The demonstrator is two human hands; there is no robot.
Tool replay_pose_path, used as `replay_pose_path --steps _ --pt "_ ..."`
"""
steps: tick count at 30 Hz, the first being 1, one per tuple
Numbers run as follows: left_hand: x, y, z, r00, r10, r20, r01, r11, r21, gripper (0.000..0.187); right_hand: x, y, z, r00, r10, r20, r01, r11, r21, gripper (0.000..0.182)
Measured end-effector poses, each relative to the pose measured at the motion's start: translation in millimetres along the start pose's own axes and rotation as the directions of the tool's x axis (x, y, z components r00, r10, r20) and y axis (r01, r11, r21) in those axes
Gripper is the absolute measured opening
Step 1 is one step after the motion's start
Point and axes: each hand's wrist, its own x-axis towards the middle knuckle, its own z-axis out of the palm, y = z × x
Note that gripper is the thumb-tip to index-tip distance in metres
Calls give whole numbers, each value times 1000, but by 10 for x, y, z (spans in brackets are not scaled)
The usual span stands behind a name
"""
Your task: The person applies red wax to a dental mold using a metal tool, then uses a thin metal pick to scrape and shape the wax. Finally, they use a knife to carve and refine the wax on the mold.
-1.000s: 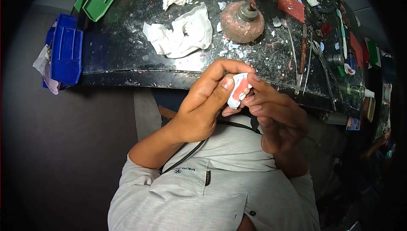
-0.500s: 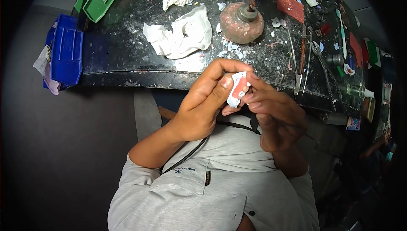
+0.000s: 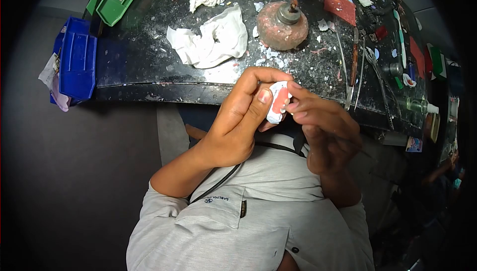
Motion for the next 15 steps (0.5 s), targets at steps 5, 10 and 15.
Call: replay_pose_path --steps 5,10,15 --pt "1 -35 -23 1000 27 -9 -27 998 53 32 -3 10 -34 997 -37 74 41 998 -56 9" --pt "6 -55 -69 998 59 10 -60 987 147 31 -2 -4 -8 998 63 -23 -64 998 -30 10" --pt "8 -64 -93 997 77 -9 -75 989 127 35 -54 -5 -83 993 114 33 -116 990 76 15"
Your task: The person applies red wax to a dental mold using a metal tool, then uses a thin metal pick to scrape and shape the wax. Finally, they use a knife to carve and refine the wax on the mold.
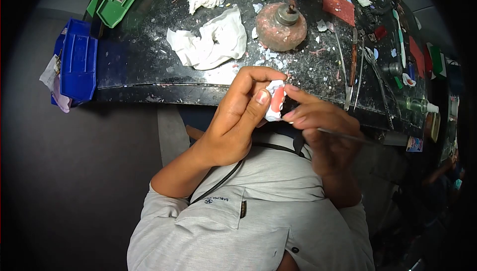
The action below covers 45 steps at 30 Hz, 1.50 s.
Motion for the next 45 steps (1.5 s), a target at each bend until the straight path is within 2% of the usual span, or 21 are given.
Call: replay_pose_path --steps 2,3,4,6,8,9,12,17,20,22,24,27,29,31,32,34,36,38,40,42,45 --pt "-4 28 -25 999 -37 2 37 997 -68 35 -19 22 -32 999 24 -29 -23 999 33 19" --pt "8 24 -28 999 -34 2 34 997 -67 35 -12 41 -48 993 -1 -121 4 1000 23 22" --pt "25 14 -32 1000 -11 6 12 987 -160 32 0 63 -73 977 -26 -212 29 1000 12 25" --pt "37 -6 -51 1000 13 10 -10 968 -251 29 14 102 -170 971 -106 -215 96 994 -55 25" --pt "31 -30 -78 999 30 19 -24 965 -261 31 3 93 -228 941 -56 -333 25 995 -97 24" --pt "35 -41 -82 999 31 21 -25 965 -262 31 18 98 -246 931 -82 -357 17 983 -182 22" --pt "51 -64 -100 998 58 39 -45 959 -278 33 -3 143 -306 911 -45 -409 -45 977 -207 22" --pt "87 -83 -102 991 114 74 -69 893 -444 38 23 114 -252 873 29 -487 -149 966 -210 21" --pt "87 -86 -105 988 128 83 -77 887 -455 36 26 92 -255 830 94 -549 -211 965 -155 19" --pt "87 -77 -117 990 114 86 -62 886 -460 39 -16 77 -308 885 113 -452 -217 959 -184 19" --pt "86 -37 -114 991 99 90 -46 884 -466 41 -27 59 -284 891 109 -441 -208 961 -183 18" --pt "88 28 -88 998 -16 63 47 843 -536 50 1 38 -249 914 72 -399 -161 968 -194 15" --pt "92 -37 -86 992 109 58 -74 899 -432 59 25 19 -218 930 40 -366 -122 971 -205 13" --pt "81 -9 -101 992 96 82 -58 926 -374 60 30 -11 -171 948 -64 -311 1 980 -198 10" --pt "74 11 -100 991 80 107 -43 949 -313 60 31 -30 -147 949 -63 -310 0 980 -198 10" --pt "62 28 -83 994 48 98 -12 938 -347 62 32 -85 -101 972 -88 -220 53 986 -157 13" --pt "49 14 -102 985 36 169 44 893 -448 65 59 -170 -69 979 -82 -188 52 986 -160 15" --pt "36 32 -97 981 24 193 63 900 -431 67 119 -240 -54 985 -174 17 166 901 -400 20" --pt "19 31 -80 982 45 186 25 934 -356 68 168 -257 11 969 -246 34 236 872 -428 14" --pt "-3 78 -34 986 12 165 47 935 -351 69 132 -261 41 978 -192 77 207 913 -350 28" --pt "-18 98 -4 992 -20 121 62 936 -348 70 127 -185 80 971 -221 95 241 912 -332 29"
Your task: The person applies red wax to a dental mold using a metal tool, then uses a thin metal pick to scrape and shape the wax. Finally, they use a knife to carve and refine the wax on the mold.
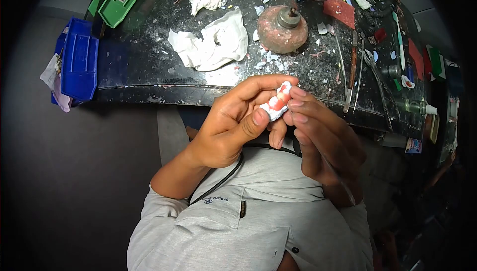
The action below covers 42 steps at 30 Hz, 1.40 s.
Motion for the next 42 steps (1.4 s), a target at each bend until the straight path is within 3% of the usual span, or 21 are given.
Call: replay_pose_path --steps 12,20,24,26,35,37,42 --pt "-3 -33 2 1000 23 -11 -22 999 34 67 -8 44 18 999 -22 25 22 1000 -18 31" --pt "-21 -49 -67 996 -41 83 36 998 56 70 -15 31 -15 999 -15 49 17 999 -44 36" --pt "-7 -38 -53 995 -39 88 32 997 75 70 -12 19 -22 999 7 37 -6 999 -45 33" --pt "-8 -49 -53 994 -26 103 25 1000 8 59 -19 25 -31 999 8 41 -6 999 -53 32" --pt "7 -37 -79 992 -61 114 64 998 -21 59 -21 76 -37 1000 10 22 -9 1000 -17 26" --pt "-5 -41 -102 990 -62 129 65 998 -24 59 -47 97 -57 998 53 -22 -55 993 -108 26" --pt "-6 -56 -84 992 -52 114 56 998 -33 60 -13 85 -13 999 -27 -17 27 1000 10 26"
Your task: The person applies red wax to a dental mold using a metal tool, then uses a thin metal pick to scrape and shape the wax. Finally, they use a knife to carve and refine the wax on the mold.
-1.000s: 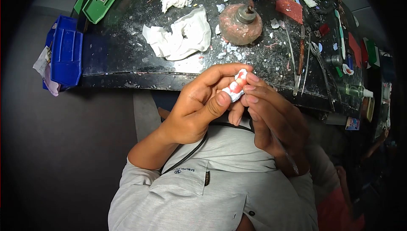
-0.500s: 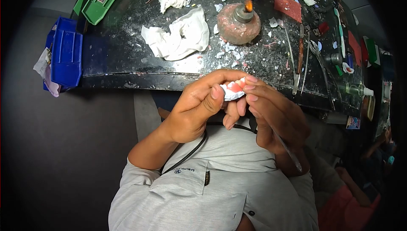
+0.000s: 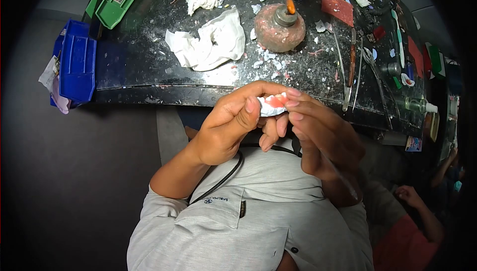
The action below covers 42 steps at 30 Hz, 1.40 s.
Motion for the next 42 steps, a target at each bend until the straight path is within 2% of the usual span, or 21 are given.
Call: replay_pose_path --steps 7,13,16,22,24,25,27,31,33,35,36,38,41,42 --pt "2 -3 23 999 4 -37 -2 999 41 60 -33 42 53 1000 -11 13 12 1000 -16 31" --pt "5 -7 21 999 -8 -51 10 999 45 59 -64 86 82 1000 -25 -12 24 995 -95 27" --pt "14 -23 -3 999 -16 -42 18 999 51 58 -90 137 95 996 -85 -26 81 989 -127 27" --pt "14 -48 -74 999 -28 -38 26 999 -33 59 -94 138 30 998 -60 4 60 972 -228 25" --pt "20 -45 -100 1000 -1 -12 0 1000 -25 58 -57 116 -19 998 20 -67 -36 968 -249 20" --pt "24 -44 -94 1000 0 -15 0 1000 -24 58 -58 105 -27 998 19 -67 -35 969 -245 20" --pt "46 -49 -64 993 16 -119 -18 1000 -19 57 -63 86 -28 986 72 -154 -100 978 -182 18" --pt "61 -80 -81 985 52 -162 -45 998 45 52 -85 126 41 963 120 -240 -121 993 10 19" --pt "51 -105 -78 980 88 -179 -81 996 42 49 -64 89 37 978 110 -177 -117 993 -31 20" --pt "42 -121 -91 988 120 -101 -119 993 16 52 -50 53 26 993 105 -49 -110 987 -117 21" --pt "45 -106 -55 987 121 -102 -120 993 15 52 -53 68 37 996 85 -36 -88 988 -125 23" --pt "59 -57 40 973 96 -212 -81 994 76 50 -49 67 46 996 87 -33 -90 987 -130 23" --pt "50 -69 12 976 129 -176 -101 982 161 51 -15 33 27 997 79 -23 -81 987 -139 23" --pt "48 -36 34 974 104 -203 -90 993 79 43 -5 22 20 997 69 -16 -71 987 -144 24"
